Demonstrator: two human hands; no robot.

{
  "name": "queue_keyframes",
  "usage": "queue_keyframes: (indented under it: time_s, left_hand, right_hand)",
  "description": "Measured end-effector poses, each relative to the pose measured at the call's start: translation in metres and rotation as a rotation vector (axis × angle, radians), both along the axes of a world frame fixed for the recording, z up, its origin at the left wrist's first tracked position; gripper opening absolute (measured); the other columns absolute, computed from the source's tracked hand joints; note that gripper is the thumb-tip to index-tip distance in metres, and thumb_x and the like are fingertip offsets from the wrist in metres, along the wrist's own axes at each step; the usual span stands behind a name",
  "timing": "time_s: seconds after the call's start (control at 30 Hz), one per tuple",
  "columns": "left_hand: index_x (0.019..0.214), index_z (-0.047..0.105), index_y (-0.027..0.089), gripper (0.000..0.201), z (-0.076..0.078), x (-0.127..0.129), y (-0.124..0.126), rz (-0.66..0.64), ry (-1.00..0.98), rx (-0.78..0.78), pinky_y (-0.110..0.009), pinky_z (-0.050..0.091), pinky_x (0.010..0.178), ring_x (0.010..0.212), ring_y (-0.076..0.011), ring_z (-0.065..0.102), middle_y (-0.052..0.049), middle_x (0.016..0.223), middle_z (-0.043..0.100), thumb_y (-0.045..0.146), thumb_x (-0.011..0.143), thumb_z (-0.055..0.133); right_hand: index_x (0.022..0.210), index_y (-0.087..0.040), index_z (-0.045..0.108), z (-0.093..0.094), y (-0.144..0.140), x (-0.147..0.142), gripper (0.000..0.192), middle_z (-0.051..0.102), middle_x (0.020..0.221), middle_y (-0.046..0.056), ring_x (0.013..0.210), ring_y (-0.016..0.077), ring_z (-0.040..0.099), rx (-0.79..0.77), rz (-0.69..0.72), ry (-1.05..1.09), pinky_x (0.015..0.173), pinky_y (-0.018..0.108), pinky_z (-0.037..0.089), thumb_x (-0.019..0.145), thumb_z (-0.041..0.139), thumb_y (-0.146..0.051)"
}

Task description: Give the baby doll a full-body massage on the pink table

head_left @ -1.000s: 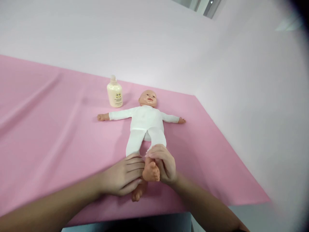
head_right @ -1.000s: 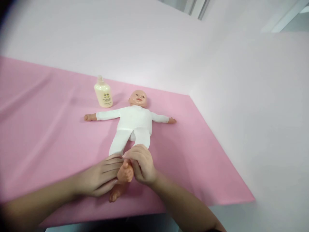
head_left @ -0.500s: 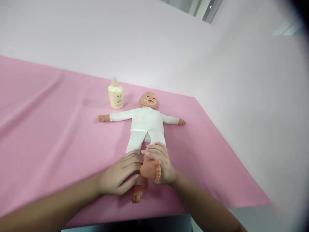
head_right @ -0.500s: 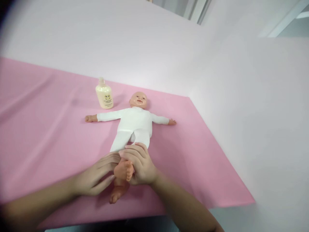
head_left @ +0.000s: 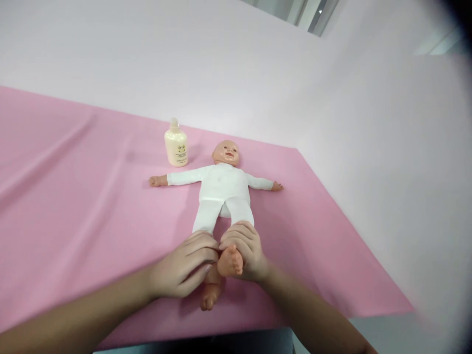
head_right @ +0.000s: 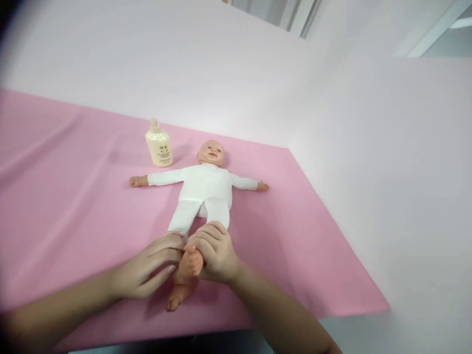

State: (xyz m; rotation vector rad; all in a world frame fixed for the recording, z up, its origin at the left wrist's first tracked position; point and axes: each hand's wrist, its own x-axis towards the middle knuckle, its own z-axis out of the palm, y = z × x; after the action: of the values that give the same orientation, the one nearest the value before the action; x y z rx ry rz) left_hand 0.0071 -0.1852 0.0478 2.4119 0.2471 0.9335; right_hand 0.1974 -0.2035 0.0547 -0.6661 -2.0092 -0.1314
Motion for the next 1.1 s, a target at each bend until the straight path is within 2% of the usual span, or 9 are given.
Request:
queue_keyframes:
  time_s: [0.17,0.4,0.57,0.73,1.1]
  left_hand:
    - [0.102,0.049,0.018,0.022,0.000,0.001,-0.001,-0.030,-0.021,-0.008,-0.040,0.043,0.086,0.092,-0.0199,0.048,-0.008,0.096,0.053,0.009,0.086,0.037]
    - [0.102,0.047,0.018,0.024,0.002,0.002,-0.001,-0.027,-0.018,-0.025,-0.037,0.044,0.084,0.092,-0.0189,0.048,-0.008,0.098,0.052,0.006,0.084,0.037]
    - [0.106,0.048,0.018,0.023,0.000,0.001,0.000,-0.082,0.001,-0.042,-0.040,0.043,0.085,0.092,-0.0207,0.047,-0.008,0.099,0.052,0.017,0.084,0.043]
    - [0.105,0.048,0.018,0.022,0.000,0.001,0.000,-0.076,0.014,-0.036,-0.039,0.043,0.084,0.090,-0.0202,0.047,-0.008,0.097,0.053,0.014,0.084,0.041]
    - [0.100,0.051,0.018,0.020,0.000,0.003,0.001,-0.060,0.032,0.002,-0.040,0.043,0.083,0.085,-0.0192,0.047,-0.007,0.087,0.053,0.014,0.089,0.035]
  right_hand:
    - [0.081,-0.018,0.049,-0.004,0.000,0.001,0.011,0.062,0.068,0.001,0.067,0.0138,0.058,-0.013,0.010,0.009,0.066,0.031,0.045,0.071,0.045,-0.016]
    - [0.080,-0.019,0.048,-0.011,-0.002,0.004,0.014,0.059,0.065,0.000,0.063,0.0144,0.056,-0.054,0.034,-0.004,0.063,0.031,0.045,0.069,0.055,-0.026]
    - [0.078,-0.020,0.047,-0.007,-0.001,0.002,0.029,0.057,0.061,-0.001,0.060,0.0136,0.056,-0.048,0.035,0.033,0.061,0.031,0.045,0.070,0.059,-0.045]
    - [0.075,-0.019,0.046,-0.005,-0.002,0.000,0.042,0.056,0.058,-0.001,0.055,0.0128,0.055,-0.043,0.075,0.046,0.057,0.031,0.044,0.073,0.048,-0.061]
    - [0.075,-0.020,0.044,-0.006,-0.008,-0.004,0.019,0.052,0.057,-0.002,0.055,0.0125,0.052,-0.079,0.137,0.075,0.060,0.030,0.045,0.071,0.044,-0.039]
